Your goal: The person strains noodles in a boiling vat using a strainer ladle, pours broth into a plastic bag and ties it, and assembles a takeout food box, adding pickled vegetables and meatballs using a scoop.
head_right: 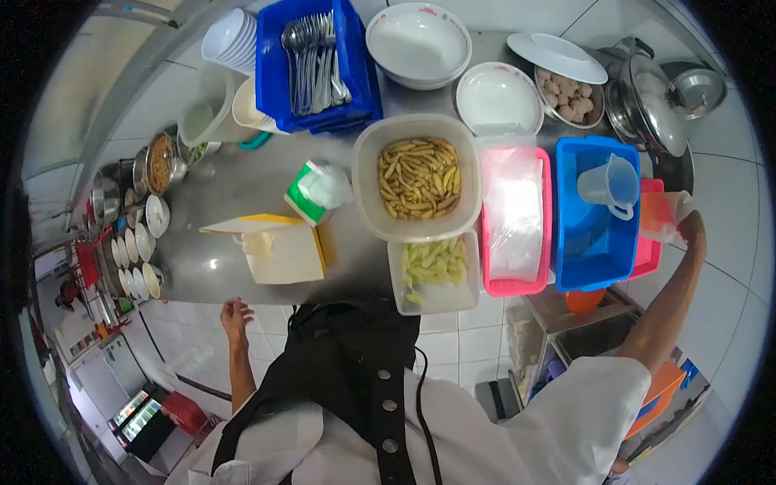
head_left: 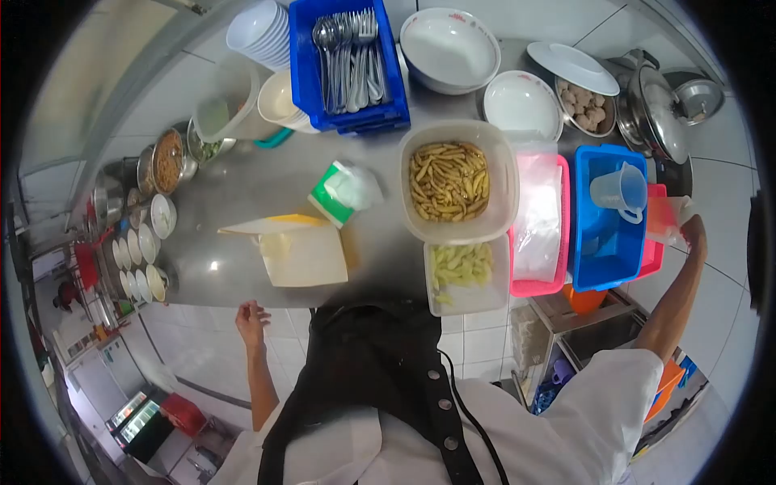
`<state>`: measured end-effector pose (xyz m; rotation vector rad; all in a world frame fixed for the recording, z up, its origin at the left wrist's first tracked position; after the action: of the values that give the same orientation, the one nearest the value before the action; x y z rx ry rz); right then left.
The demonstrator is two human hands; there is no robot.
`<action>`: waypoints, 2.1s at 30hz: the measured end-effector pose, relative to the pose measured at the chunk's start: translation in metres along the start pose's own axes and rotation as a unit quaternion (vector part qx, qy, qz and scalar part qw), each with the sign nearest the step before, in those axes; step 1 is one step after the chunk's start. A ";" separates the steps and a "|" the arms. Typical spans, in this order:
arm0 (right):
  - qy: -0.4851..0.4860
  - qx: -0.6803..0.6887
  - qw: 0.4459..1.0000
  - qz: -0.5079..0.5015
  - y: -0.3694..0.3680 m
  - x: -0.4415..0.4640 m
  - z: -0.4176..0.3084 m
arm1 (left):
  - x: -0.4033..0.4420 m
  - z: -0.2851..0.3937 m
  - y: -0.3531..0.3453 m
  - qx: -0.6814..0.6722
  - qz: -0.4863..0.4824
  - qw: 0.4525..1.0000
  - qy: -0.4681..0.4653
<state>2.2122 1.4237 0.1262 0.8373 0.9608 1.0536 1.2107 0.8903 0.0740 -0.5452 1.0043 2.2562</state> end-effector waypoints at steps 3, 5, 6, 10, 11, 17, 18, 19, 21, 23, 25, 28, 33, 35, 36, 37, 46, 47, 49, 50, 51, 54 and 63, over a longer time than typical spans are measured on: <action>-0.020 0.018 1.000 0.004 0.028 -0.021 0.005 | -0.009 0.031 -0.007 0.012 0.050 0.995 -0.081; 0.013 0.020 0.999 -0.041 0.020 -0.019 0.022 | -0.013 0.045 -0.010 0.028 0.086 0.988 -0.128; 0.025 -0.005 1.000 -0.007 0.027 -0.030 0.027 | -0.012 0.050 -0.009 0.009 0.118 0.980 -0.160; 0.037 0.010 0.998 -0.050 0.033 -0.054 0.059 | -0.014 0.071 -0.014 -0.026 0.162 0.952 -0.259; 0.044 0.078 0.994 -0.063 0.051 -0.071 0.063 | -0.017 0.078 -0.015 -0.025 0.158 0.953 -0.256; 0.036 0.235 0.971 -0.012 0.246 -0.310 -0.184 | -0.042 0.110 -0.038 -0.016 0.166 0.915 -0.367; -0.003 0.310 0.942 -0.131 0.261 -0.344 -0.235 | -0.046 0.116 -0.050 0.005 0.119 0.901 -0.417; 0.036 0.290 0.945 -0.150 0.263 -0.374 -0.284 | -0.051 0.123 -0.065 0.025 0.071 0.881 -0.468; 0.313 0.129 0.941 0.018 0.227 -0.389 -0.359 | -0.060 0.136 -0.102 0.115 -0.051 0.849 -0.512; 0.258 0.001 0.966 0.013 0.176 -0.395 -0.428 | -0.073 0.146 -0.152 0.104 -0.268 0.838 -0.465; 0.267 0.011 0.963 0.046 0.137 -0.393 -0.483 | -0.098 0.156 -0.196 0.153 -0.425 0.787 -0.420; 0.264 0.116 0.957 0.019 0.140 -0.396 -0.494 | -0.117 0.149 -0.234 0.165 -0.460 0.744 -0.455; 0.249 0.309 0.918 -0.022 0.131 -0.399 -0.477 | -0.132 0.140 -0.246 0.104 -0.510 0.758 -0.393; 0.217 0.346 0.911 -0.056 0.136 -0.396 -0.462 | -0.130 0.147 -0.240 0.125 -0.527 0.756 -0.367; 0.186 0.382 0.900 -0.095 0.134 -0.397 -0.455 | -0.129 0.147 -0.235 0.146 -0.543 0.756 -0.335; 0.182 0.384 0.900 -0.095 0.129 -0.397 -0.451 | -0.123 0.143 -0.232 0.150 -0.546 0.753 -0.335; 0.148 0.551 0.804 -0.166 0.105 -0.396 -0.424 | -0.090 0.141 -0.200 0.083 -0.498 0.829 -0.241; 0.146 0.553 0.803 -0.167 0.103 -0.396 -0.422 | -0.089 0.141 -0.198 0.076 -0.490 0.837 -0.230; 0.148 0.599 0.763 -0.192 0.099 -0.397 -0.421 | -0.084 0.139 -0.196 0.069 -0.491 0.840 -0.222; 0.147 0.600 0.763 -0.192 0.098 -0.397 -0.421 | -0.082 0.138 -0.196 0.060 -0.490 0.843 -0.215; 0.148 0.586 0.770 -0.203 0.097 -0.398 -0.420 | -0.082 0.139 -0.196 0.061 -0.491 0.843 -0.214; 0.150 0.575 0.777 -0.206 0.092 -0.402 -0.421 | -0.082 0.140 -0.196 0.069 -0.486 0.848 -0.198; 0.122 0.646 0.725 -0.203 0.081 -0.411 -0.416 | -0.092 0.143 -0.206 0.087 -0.524 0.820 -0.213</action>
<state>1.7205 1.0975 0.1458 1.5032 2.0533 -0.0751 1.3985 1.0767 0.1103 -0.3424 0.4580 1.1849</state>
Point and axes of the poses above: each hand's wrist, its own x-axis towards the middle knuckle, its own y-axis out of the back of the hand, z = x × y, the point moved 3 cm from there along x, towards the middle knuckle, and after that the axes turned 8 degrees about -z, right-handed, at the moved point
